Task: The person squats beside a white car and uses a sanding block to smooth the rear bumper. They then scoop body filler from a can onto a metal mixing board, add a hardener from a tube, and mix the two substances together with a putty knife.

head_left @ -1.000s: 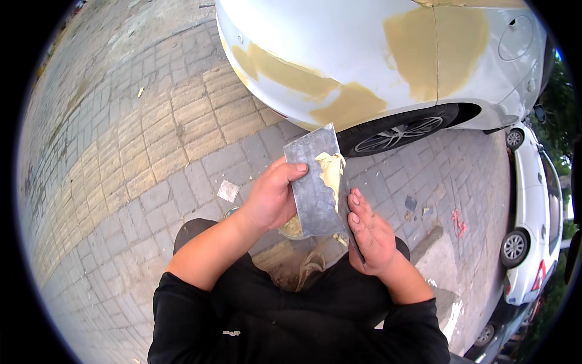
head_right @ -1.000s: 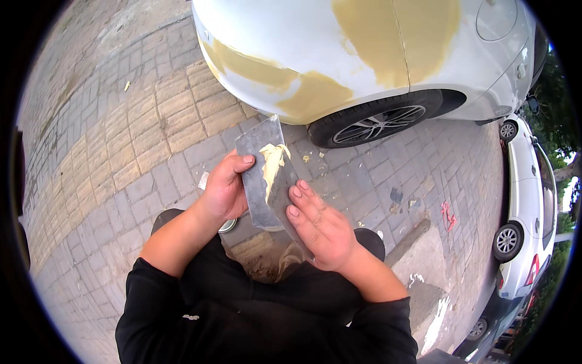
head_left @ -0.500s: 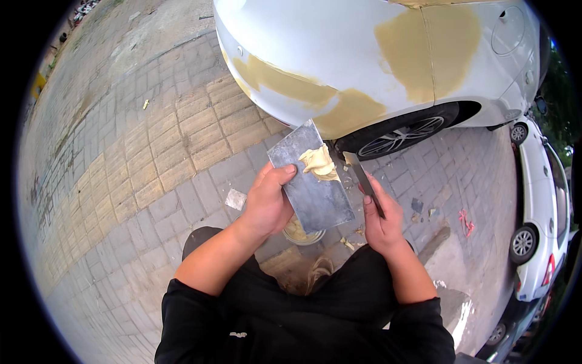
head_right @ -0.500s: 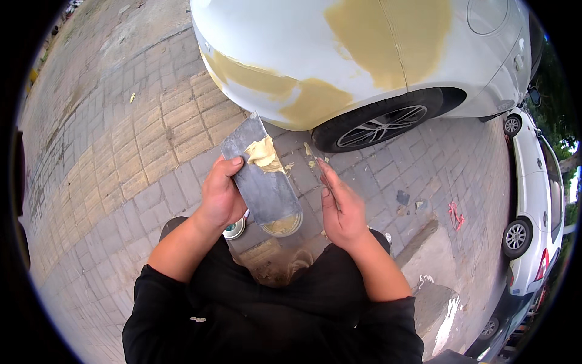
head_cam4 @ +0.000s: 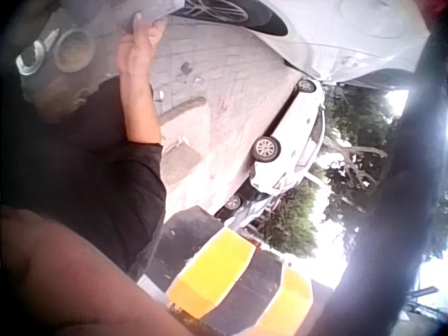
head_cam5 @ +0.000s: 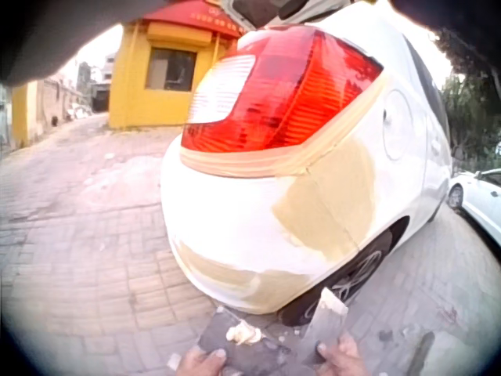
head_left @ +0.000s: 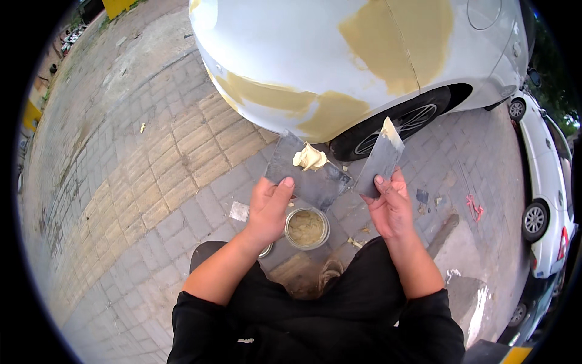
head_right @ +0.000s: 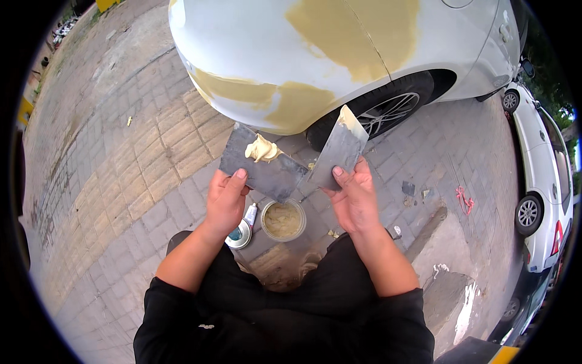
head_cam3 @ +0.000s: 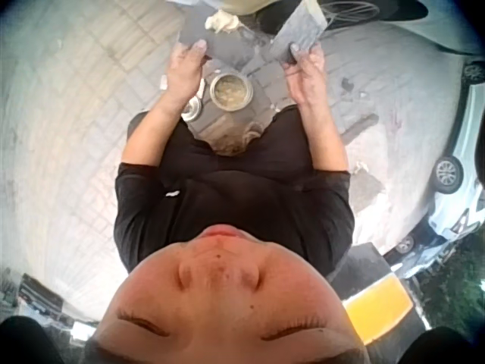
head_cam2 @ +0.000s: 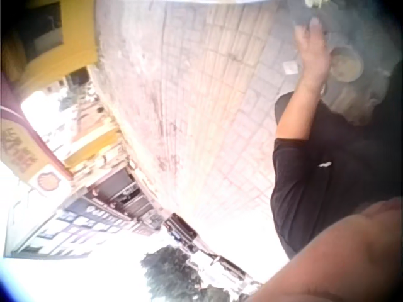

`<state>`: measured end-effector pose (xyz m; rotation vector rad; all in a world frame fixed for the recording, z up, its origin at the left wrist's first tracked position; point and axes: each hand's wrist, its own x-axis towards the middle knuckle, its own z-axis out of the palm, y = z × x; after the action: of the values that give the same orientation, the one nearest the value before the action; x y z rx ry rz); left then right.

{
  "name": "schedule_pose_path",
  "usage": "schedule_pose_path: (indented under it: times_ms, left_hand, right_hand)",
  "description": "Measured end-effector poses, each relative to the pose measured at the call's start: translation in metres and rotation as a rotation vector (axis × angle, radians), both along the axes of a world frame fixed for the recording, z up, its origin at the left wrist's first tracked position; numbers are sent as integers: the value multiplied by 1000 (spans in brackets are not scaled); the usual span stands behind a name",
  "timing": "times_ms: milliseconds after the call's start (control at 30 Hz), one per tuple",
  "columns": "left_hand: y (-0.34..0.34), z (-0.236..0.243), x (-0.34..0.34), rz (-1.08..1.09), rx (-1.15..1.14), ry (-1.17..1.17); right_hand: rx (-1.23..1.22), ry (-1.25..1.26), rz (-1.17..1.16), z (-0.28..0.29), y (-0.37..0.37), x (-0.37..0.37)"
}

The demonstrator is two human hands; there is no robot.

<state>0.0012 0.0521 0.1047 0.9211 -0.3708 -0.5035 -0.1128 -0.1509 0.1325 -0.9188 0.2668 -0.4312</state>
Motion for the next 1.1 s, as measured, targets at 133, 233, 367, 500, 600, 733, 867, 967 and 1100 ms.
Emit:
schedule_pose_path:
  times_ms: [133, 233, 367, 500, 600, 733, 867, 967, 1100]
  left_hand:
    - [3, -7, -1, 95, 110, -352]
    - [5, -11, -12, 83, 287, -542]
    - [-1, -4, -27, 120, 442, -831]
    - [-15, -3, -32, 229, 350, -966]
    - [-12, -6, -27, 96, 376, -1067]
    - [-2, -6, -19, -85, 552, -835]
    - [7, 4, -6, 61, 179, -156]
    - [4, 20, -2, -28, -188, 187]
    - [-3, 8, -18, -273, -208, 316]
  right_hand:
    - [-20, 116, 128, 4, 10, 0]
    - [-78, 202, 151, -2, 20, 3]
    - [-103, 251, 265, -4, 29, 5]
    - [-88, 254, 313, -12, 26, 5]
    - [-27, 222, 325, -12, 23, 4]
    - [27, 82, 315, -13, 8, 3]
    - [-50, -41, 134, -3, 4, 2]
    - [-150, -109, 2, -8, 6, 0]
    - [-838, -204, -17, -13, 20, -10]
